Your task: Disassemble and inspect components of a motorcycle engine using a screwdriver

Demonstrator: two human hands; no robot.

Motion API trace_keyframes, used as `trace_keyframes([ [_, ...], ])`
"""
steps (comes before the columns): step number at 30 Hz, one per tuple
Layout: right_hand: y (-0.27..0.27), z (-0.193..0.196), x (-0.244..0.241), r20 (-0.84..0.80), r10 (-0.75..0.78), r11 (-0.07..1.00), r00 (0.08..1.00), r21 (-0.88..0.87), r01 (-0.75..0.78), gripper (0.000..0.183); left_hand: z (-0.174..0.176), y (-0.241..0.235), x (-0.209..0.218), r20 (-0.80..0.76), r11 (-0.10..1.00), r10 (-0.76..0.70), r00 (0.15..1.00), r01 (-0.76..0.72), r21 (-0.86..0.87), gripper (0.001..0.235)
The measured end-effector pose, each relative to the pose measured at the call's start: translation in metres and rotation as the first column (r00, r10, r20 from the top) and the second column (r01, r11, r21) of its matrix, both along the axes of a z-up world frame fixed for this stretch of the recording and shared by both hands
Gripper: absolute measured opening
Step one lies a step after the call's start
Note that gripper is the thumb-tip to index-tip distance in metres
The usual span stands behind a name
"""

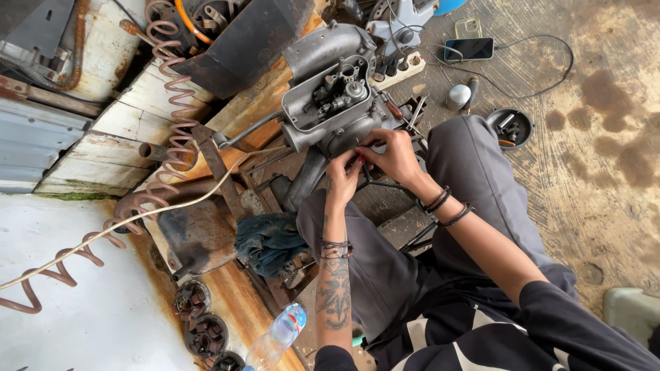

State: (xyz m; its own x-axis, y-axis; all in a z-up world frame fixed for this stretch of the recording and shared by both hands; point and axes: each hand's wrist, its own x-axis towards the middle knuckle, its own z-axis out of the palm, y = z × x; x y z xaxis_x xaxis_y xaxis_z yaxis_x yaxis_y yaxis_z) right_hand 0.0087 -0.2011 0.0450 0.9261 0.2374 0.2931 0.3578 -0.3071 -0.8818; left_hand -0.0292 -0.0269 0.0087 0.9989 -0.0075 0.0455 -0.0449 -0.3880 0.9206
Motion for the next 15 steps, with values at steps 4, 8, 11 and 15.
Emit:
trace_keyframes([
  [4,-0.02,-0.003,0.005,-0.233,0.083,0.972,0.969,0.231,-0.027,0.031,0.018,-0.007,-0.007,-0.004,0.997,-0.078,0.997,0.079,0.016,0.022],
  [8,-0.049,0.001,0.005,-0.306,0.211,0.961,0.928,0.237,-0.141,0.025,0.033,-0.021,-0.011,0.029,0.975,-0.173,0.985,0.167,0.145,0.021],
  [11,-0.067,0.008,0.001,-0.321,0.221,0.963,0.921,0.22,-0.154,0.021,0.046,-0.034,-0.011,0.051,0.963,-0.21,0.976,0.198,0.181,0.021],
  [15,-0.087,0.024,0.0,-0.305,0.233,0.946,0.924,0.29,-0.143,0.017,0.057,-0.043,-0.009,0.052,0.948,-0.238,0.97,0.221,0.229,0.021],
])
